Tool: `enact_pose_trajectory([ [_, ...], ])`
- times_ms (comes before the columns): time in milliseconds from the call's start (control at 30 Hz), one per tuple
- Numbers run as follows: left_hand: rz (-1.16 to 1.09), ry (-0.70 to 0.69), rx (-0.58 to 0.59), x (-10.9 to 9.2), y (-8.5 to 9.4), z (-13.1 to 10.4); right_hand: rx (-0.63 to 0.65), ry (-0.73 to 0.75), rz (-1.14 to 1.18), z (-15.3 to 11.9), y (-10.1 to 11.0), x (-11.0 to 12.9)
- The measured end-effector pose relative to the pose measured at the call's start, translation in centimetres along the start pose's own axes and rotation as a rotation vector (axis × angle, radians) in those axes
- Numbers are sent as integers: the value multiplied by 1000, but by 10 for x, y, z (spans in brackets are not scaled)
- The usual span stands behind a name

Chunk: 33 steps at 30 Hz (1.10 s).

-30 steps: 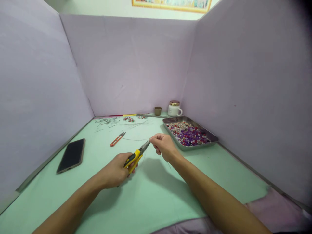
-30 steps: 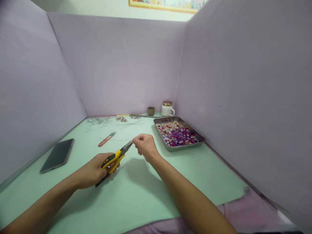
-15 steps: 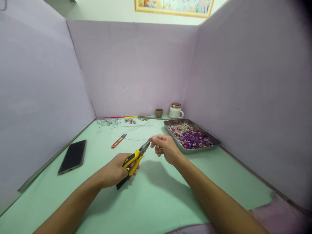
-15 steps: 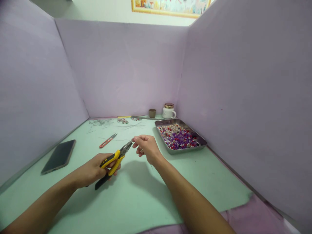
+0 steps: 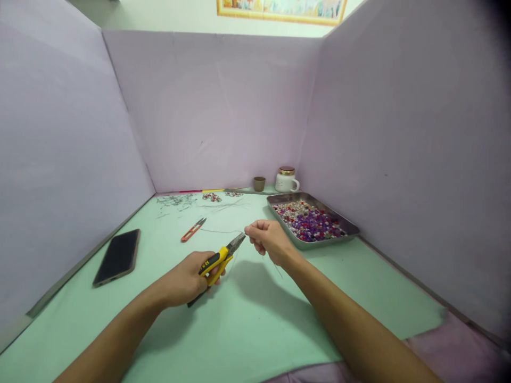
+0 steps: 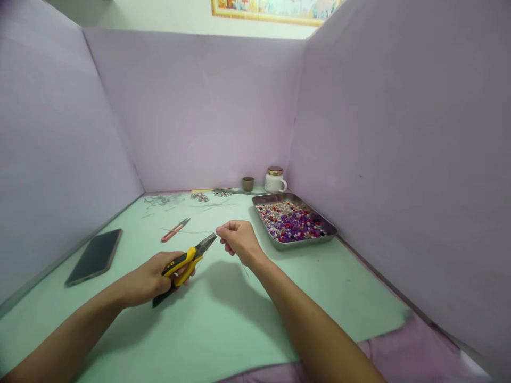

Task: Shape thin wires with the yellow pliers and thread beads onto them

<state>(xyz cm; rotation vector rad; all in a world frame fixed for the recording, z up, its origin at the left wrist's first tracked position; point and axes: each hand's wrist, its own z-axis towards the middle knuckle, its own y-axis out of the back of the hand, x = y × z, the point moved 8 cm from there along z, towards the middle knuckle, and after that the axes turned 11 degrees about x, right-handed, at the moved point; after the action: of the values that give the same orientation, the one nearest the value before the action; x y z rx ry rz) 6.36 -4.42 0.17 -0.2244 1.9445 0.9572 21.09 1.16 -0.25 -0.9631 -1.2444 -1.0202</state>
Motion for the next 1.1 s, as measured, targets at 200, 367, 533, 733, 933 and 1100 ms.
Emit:
enact_pose_trajectory([
  [200, 56, -3, -13, 2, 1, 3, -48, 31, -4, -1, -3, 0],
  [367, 36, -17, -51, 5, 0, 6, -28, -4, 264, -2, -10, -8],
  [533, -77, -87, -9, 1, -3, 6, -108, 56, 182, -2, 0, -2],
  [733, -129, -70, -6, 0, -4, 8, -152, 84, 135, -1, 4, 0],
  [933, -138, -62, -27, 3, -2, 9, -159, 80, 167, -1, 2, -3],
  [1100, -60, -35, -58, 4, 0, 7, -155, 61, 164, -1, 1, -8],
])
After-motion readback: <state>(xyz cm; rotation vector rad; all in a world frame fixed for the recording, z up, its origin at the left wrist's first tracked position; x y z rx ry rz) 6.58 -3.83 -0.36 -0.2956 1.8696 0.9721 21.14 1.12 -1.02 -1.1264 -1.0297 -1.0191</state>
